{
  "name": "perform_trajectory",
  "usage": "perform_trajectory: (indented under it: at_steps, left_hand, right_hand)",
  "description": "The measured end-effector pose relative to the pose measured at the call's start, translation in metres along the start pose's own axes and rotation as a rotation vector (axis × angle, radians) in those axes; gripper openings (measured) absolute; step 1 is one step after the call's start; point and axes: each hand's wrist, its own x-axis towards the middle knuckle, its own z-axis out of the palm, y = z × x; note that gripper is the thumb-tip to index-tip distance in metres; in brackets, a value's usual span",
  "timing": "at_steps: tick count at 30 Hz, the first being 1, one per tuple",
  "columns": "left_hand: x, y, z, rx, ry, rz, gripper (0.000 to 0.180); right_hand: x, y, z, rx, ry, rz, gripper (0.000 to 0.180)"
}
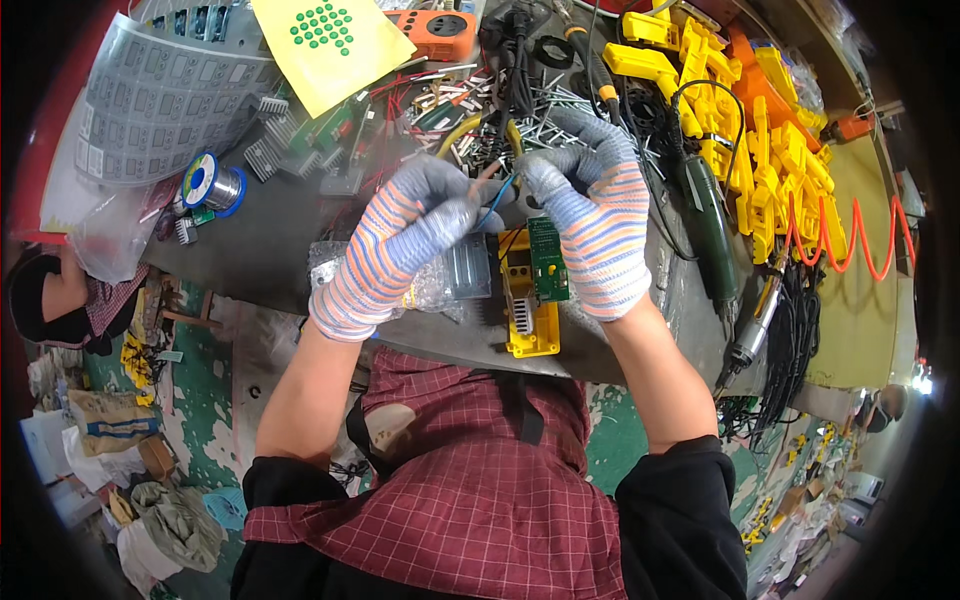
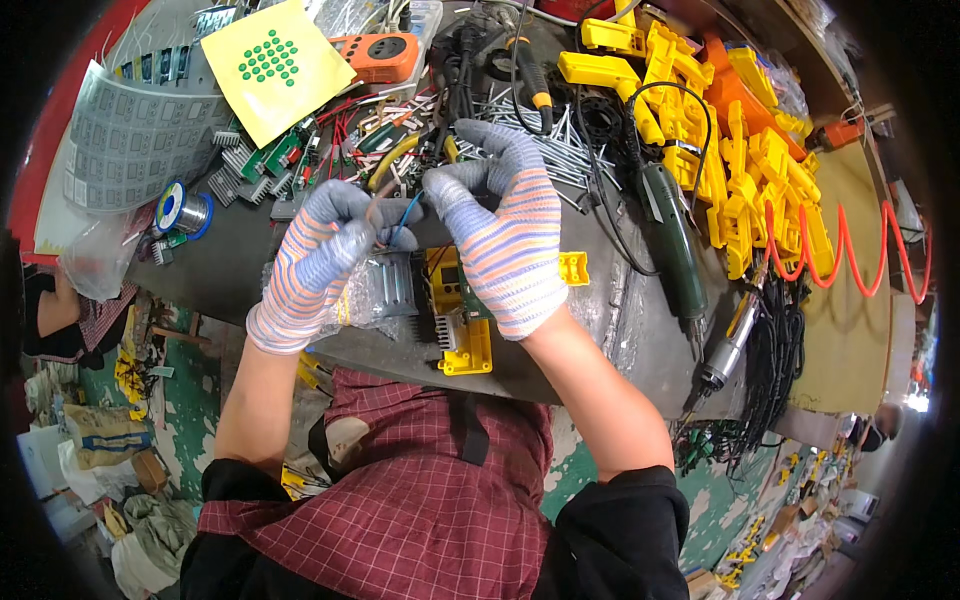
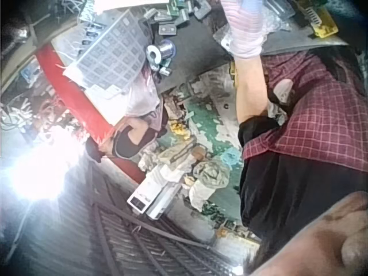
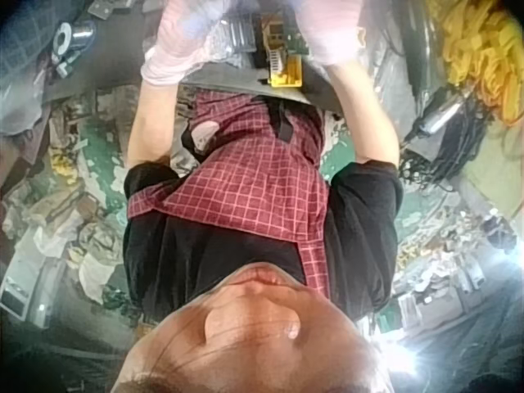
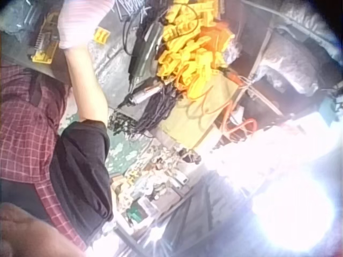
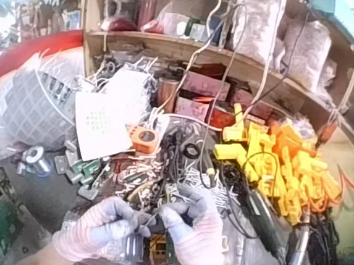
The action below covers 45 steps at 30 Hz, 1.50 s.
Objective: Assembling a yellow handheld electronic device by installing a circuit board, connecting wires, and soldering components within the housing.
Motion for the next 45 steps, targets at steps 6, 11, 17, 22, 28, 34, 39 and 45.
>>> perform_trajectory:
  at_steps: [6, 11, 17, 22, 28, 34, 39, 45]
  left_hand:
    - [0.002, 0.0, 0.002, 0.178, -0.112, -0.08, 0.014]
    - [0.005, -0.005, 0.0, 0.235, -0.018, -0.08, 0.014]
    - [0.008, -0.005, 0.013, 0.29, 0.018, -0.084, 0.011]
    - [0.015, -0.006, 0.016, 1.33, -0.087, 0.67, 0.021]
    - [0.016, -0.02, 0.008, 1.094, -0.115, 0.513, 0.016]
    - [0.02, -0.017, 0.009, 0.885, -0.137, 0.225, 0.016]
    - [0.029, -0.015, 0.01, 0.903, -0.246, 0.156, 0.013]
    - [0.026, -0.007, 0.007, 1.151, -0.305, 0.217, 0.013]
  right_hand:
    - [0.004, -0.003, -0.002, 0.017, -0.044, 0.107, 0.033]
    - [-0.013, -0.004, -0.029, 0.031, -0.113, 0.169, 0.027]
    - [-0.02, -0.004, -0.035, -0.212, -0.182, 0.087, 0.019]
    - [-0.012, -0.012, -0.054, -0.884, -0.219, -0.611, 0.017]
    - [0.027, -0.004, -0.101, -0.718, -0.252, -0.219, 0.021]
    - [0.133, 0.032, -0.104, -1.258, 0.031, -0.686, 0.035]
    - [0.152, 0.037, -0.082, 0.531, -0.019, 0.099, 0.028]
    - [0.03, -0.02, -0.135, 0.006, 0.375, -0.101, 0.021]
